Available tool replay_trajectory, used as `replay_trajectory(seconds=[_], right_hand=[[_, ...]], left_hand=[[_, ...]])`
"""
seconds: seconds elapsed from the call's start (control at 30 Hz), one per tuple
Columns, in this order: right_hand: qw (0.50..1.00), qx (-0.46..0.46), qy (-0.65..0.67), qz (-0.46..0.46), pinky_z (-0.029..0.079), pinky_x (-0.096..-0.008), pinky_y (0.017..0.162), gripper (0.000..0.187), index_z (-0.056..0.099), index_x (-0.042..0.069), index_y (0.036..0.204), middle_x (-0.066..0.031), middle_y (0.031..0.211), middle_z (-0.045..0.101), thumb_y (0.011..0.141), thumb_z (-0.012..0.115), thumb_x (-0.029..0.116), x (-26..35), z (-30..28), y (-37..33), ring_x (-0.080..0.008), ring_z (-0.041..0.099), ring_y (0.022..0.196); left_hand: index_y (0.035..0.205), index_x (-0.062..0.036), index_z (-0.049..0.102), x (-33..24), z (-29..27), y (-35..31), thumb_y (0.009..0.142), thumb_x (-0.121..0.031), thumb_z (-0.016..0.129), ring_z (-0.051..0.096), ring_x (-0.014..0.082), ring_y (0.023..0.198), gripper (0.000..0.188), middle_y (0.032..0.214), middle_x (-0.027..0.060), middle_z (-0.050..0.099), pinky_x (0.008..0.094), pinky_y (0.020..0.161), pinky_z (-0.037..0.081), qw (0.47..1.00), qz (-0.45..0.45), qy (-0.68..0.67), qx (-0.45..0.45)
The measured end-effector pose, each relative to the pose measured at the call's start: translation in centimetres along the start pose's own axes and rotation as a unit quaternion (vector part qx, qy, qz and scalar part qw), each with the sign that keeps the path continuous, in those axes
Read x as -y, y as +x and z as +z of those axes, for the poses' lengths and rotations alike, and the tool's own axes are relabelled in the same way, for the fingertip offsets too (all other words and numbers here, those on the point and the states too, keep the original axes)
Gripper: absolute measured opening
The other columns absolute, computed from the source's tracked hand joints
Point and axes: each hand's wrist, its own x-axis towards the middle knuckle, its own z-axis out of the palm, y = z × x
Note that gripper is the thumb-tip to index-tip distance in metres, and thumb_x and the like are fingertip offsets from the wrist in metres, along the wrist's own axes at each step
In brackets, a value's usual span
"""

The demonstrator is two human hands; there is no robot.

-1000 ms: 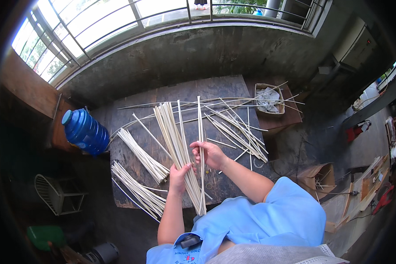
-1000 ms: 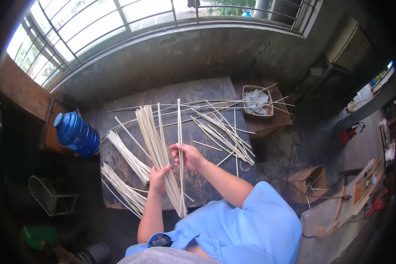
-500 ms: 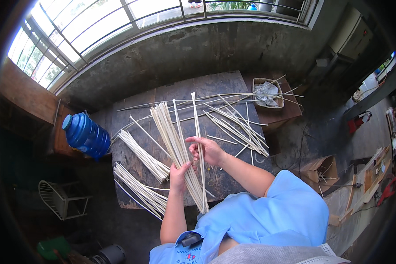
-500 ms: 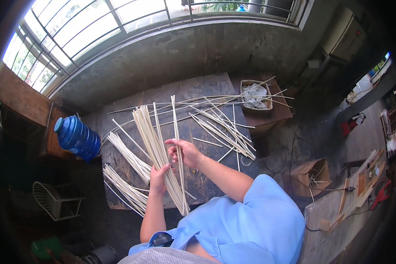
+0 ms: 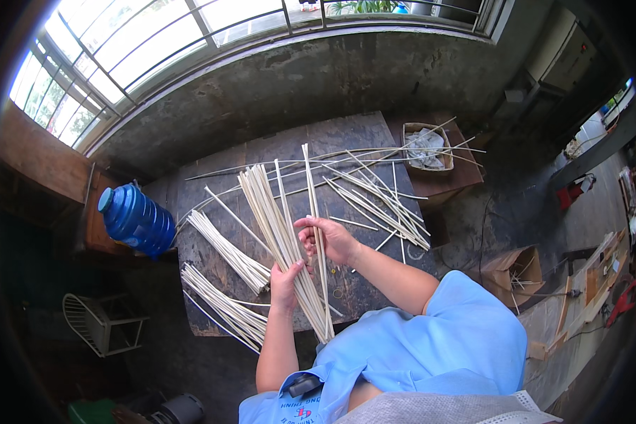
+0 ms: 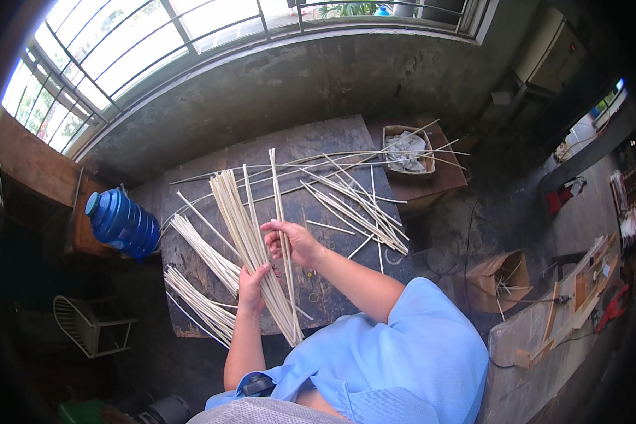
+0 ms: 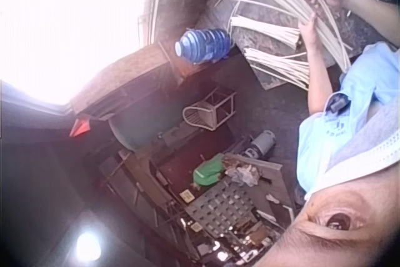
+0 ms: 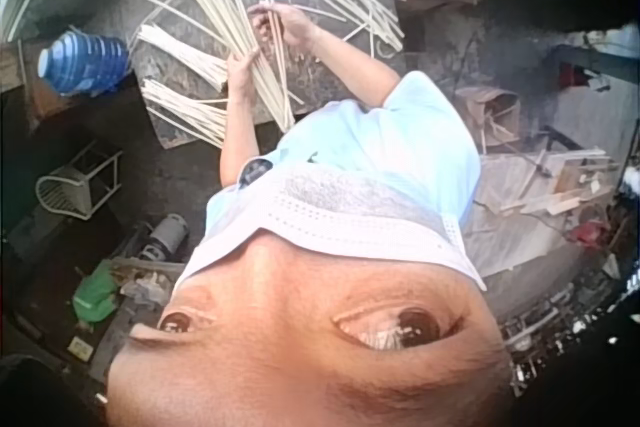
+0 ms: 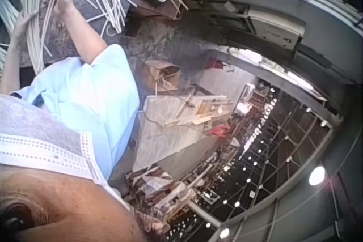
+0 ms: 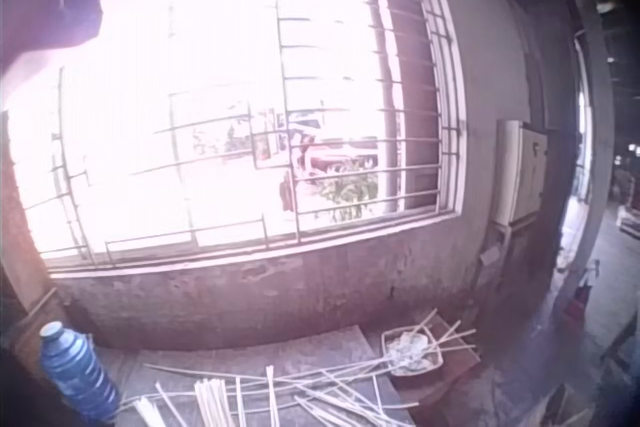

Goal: The person sorts and bundles thin bamboo sticks on a wooden workbench. They repeatedly gather sticks, align them, and separate them into smaller groups, occasionally inspecting the ends.

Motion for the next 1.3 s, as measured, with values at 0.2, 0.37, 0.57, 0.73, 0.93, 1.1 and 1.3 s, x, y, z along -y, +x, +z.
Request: replay_trajectory(seconds=[0.2,0.37,0.57,0.73,0.93,1.1,1.3], right_hand=[[0.999,-0.041,0.010,0.009,0.050,-0.0283,0.062,0.037,0.061,0.004,0.120,-0.0005,0.081,0.062,0.108,0.045,0.035,0.1,0.0,0.0,-0.0098,0.056,0.066],[0.998,-0.033,0.052,0.004,0.037,-0.0238,0.049,0.044,0.061,0.003,0.120,0.0039,0.061,0.038,0.110,0.039,0.039,-0.1,-1.4,0.1,-0.0075,0.037,0.051],[0.990,-0.111,0.051,-0.069,0.027,-0.0218,0.042,0.044,0.059,0.003,0.124,0.0064,0.062,0.035,0.110,0.040,0.041,2.2,-3.0,-0.7,-0.0042,0.029,0.048],[0.990,-0.128,-0.065,0.000,0.023,-0.0182,0.041,0.037,0.059,0.003,0.124,0.0081,0.065,0.038,0.104,0.058,0.034,1.1,-0.9,-0.9,-0.0006,0.030,0.049],[0.969,-0.179,-0.157,-0.066,0.024,-0.0185,0.042,0.024,0.058,0.011,0.104,0.0088,0.068,0.049,0.095,0.075,0.025,-0.6,1.1,0.7,-0.0001,0.036,0.049],[0.972,-0.181,-0.127,-0.084,0.035,-0.0232,0.047,0.018,0.055,0.011,0.100,0.0038,0.071,0.055,0.099,0.067,0.024,-1.0,0.0,1.1,-0.0040,0.045,0.054],[0.987,-0.152,-0.026,-0.056,0.038,-0.0250,0.047,0.022,0.055,0.007,0.106,0.0021,0.069,0.051,0.097,0.070,0.019,-1.2,-0.3,0.4,-0.0070,0.043,0.053]], left_hand=[[0.113,0.0000,0.058,0.1,0.1,0.2,0.091,-0.006,0.069,0.071,0.0196,0.075,0.026,0.094,0.0087,0.068,0.0343,0.066,0.062,1.000,-0.001,-0.003,0.007],[0.113,-0.0002,0.057,-0.2,0.4,0.0,0.091,-0.008,0.071,0.071,0.0186,0.075,0.027,0.091,0.0087,0.068,0.0334,0.066,0.061,1.000,-0.014,0.014,-0.013],[0.114,-0.0002,0.056,-0.7,0.9,-0.3,0.090,-0.009,0.073,0.071,0.0184,0.079,0.031,0.094,0.0083,0.068,0.0332,0.067,0.062,0.999,-0.020,0.034,-0.007],[0.116,-0.0006,0.056,-0.5,0.8,-0.2,0.090,-0.009,0.073,0.071,0.0179,0.079,0.032,0.095,0.0080,0.068,0.0333,0.066,0.062,0.999,-0.027,0.044,-0.002],[0.117,-0.0012,0.056,-0.5,1.7,-0.1,0.090,-0.009,0.073,0.070,0.0179,0.077,0.032,0.093,0.0074,0.067,0.0332,0.067,0.062,0.998,-0.016,0.055,0.015],[0.118,0.0002,0.056,-0.4,1.1,0.0,0.094,-0.013,0.070,0.071,0.0188,0.081,0.031,0.096,0.0096,0.068,0.0346,0.069,0.062,0.999,-0.008,0.032,0.011],[0.121,0.0006,0.055,-0.3,0.7,-0.1,0.097,-0.018,0.067,0.072,0.0213,0.086,0.033,0.099,0.0126,0.068,0.0374,0.071,0.063,0.999,-0.029,0.017,0.016]])
